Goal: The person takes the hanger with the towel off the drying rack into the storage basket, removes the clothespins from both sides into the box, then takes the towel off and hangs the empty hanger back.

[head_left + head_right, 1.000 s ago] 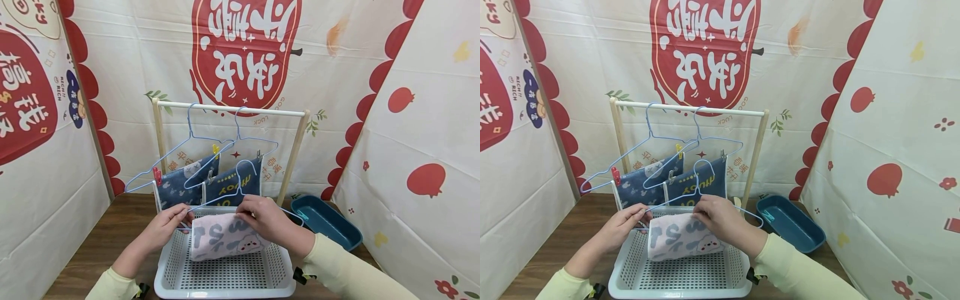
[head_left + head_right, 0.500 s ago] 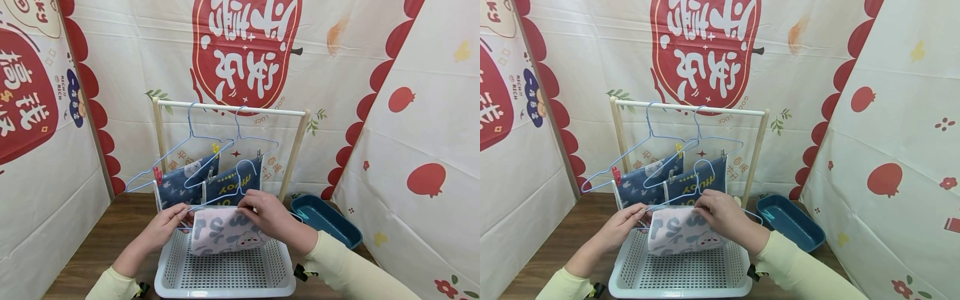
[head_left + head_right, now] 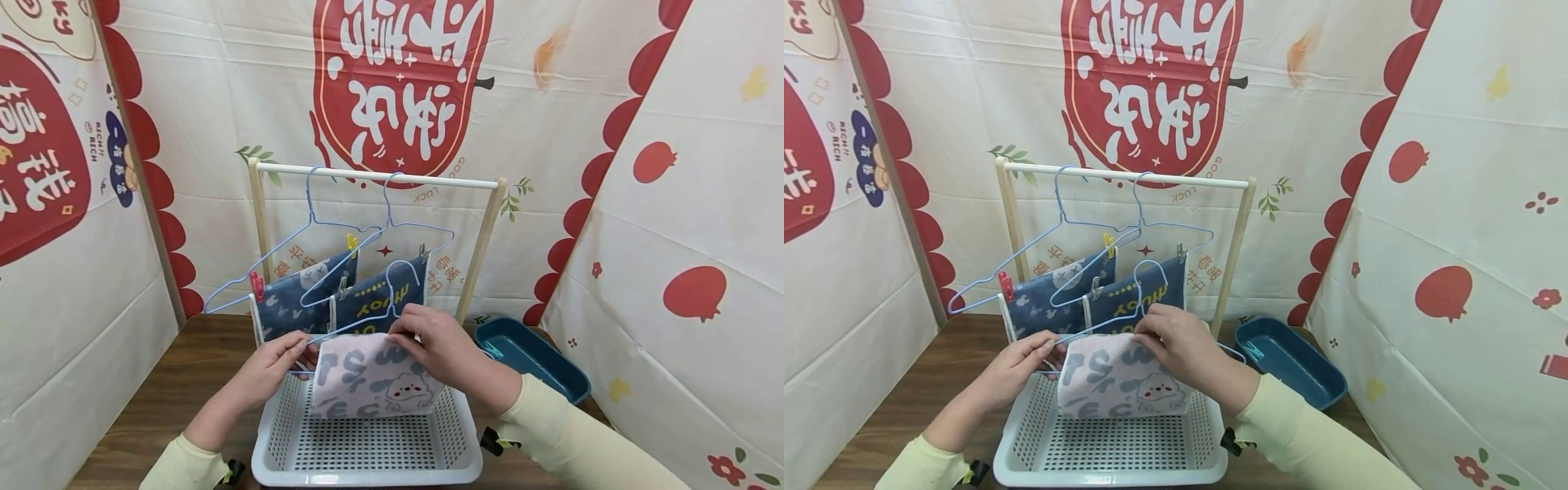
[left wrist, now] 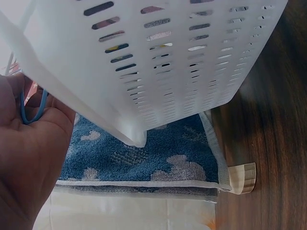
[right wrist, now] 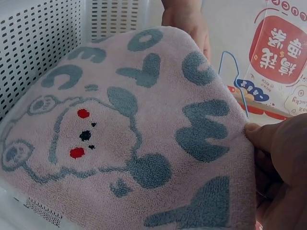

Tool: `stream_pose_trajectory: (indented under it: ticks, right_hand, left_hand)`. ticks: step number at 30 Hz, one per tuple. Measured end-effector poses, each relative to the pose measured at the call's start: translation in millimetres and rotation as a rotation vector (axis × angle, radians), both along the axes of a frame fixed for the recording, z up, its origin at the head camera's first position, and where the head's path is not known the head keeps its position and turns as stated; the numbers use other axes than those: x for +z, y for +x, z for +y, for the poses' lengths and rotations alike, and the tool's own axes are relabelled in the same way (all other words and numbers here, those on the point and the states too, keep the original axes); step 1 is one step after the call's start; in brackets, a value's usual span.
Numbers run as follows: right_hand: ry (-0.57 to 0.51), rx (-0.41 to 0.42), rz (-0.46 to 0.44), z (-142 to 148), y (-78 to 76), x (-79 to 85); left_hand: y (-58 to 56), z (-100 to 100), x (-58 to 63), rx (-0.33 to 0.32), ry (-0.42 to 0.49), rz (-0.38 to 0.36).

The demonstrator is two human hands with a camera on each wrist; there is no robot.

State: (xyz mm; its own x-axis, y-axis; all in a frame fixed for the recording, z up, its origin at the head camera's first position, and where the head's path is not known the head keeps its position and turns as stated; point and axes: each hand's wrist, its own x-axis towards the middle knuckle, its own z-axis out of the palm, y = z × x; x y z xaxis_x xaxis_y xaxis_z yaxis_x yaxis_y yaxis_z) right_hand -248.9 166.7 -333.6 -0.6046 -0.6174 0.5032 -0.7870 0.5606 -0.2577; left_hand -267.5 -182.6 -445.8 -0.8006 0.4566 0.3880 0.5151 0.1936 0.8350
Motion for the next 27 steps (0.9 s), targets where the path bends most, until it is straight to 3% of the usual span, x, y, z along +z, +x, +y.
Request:
stream_pose_trajectory:
  ticks: [27]
  right_hand:
    - [-0.065,0.041,0.147,5.7,-3.3,19.1]
  left_hand:
    - [0.0,0.3,-1.9,0.04,-0.019,-0.014]
